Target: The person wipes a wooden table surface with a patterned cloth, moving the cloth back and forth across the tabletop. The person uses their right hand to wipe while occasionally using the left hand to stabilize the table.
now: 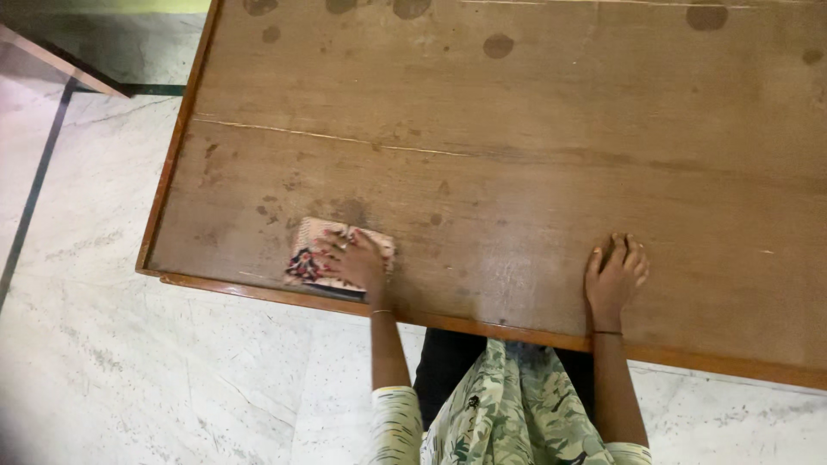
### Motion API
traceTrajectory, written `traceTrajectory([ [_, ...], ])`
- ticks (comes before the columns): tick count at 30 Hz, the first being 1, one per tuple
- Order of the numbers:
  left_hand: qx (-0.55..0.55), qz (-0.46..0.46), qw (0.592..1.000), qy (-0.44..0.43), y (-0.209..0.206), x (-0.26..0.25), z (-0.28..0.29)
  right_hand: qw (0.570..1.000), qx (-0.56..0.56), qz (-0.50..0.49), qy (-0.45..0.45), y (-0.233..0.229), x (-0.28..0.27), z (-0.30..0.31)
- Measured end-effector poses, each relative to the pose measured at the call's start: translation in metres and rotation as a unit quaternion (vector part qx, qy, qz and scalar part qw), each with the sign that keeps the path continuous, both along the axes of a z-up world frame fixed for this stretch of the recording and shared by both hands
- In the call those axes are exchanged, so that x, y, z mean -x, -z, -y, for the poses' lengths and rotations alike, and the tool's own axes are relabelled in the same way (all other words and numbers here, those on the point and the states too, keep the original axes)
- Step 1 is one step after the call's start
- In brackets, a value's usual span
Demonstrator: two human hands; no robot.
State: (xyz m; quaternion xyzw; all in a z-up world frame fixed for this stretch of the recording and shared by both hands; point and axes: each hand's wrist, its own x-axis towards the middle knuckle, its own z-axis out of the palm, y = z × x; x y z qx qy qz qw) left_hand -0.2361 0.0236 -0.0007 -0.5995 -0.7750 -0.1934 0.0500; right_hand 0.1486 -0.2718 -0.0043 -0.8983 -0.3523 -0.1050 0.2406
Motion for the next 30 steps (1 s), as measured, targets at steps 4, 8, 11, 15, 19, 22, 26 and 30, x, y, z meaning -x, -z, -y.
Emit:
traceTrajectory([
  [4, 0.032, 0.009, 0.994, 0.105, -0.014, -0.125, 0.082, 1.0, -0.02, 0.014, -0.011, 0.001, -0.001, 0.001],
  [8, 0.064, 0.056, 0.955, 0.283, -0.029, -0.208, 0.161, 1.0, -0.025, 0.003, -0.005, 0.008, -0.003, 0.003],
  [11, 0.093, 0.092, 0.882, 0.453, -0.041, -0.236, 0.206, 0.997, -0.046, -0.057, 0.024, 0.007, -0.009, 0.002],
  [15, 0.248, 0.283, 0.728, 0.573, -0.043, -0.245, 0.211, 0.958, -0.176, -0.224, 0.026, -0.009, -0.01, 0.007],
  [19, 0.319, 0.546, 0.667, 0.395, -0.025, -0.209, 0.172, 0.968, -0.105, -0.228, -0.025, -0.034, 0.035, -0.006],
  [22, 0.172, 0.54, 0.71, 0.418, -0.006, -0.172, 0.125, 0.977, -0.058, -0.117, -0.171, -0.043, 0.084, -0.028],
  [26, 0.134, 0.42, 0.806, 0.395, 0.001, -0.092, 0.089, 0.981, -0.005, -0.067, -0.183, -0.034, 0.096, -0.03],
  [30, 0.098, 0.173, 0.897, 0.394, -0.017, -0.017, 0.091, 0.992, 0.057, -0.084, -0.071, -0.006, 0.034, 0.006],
])
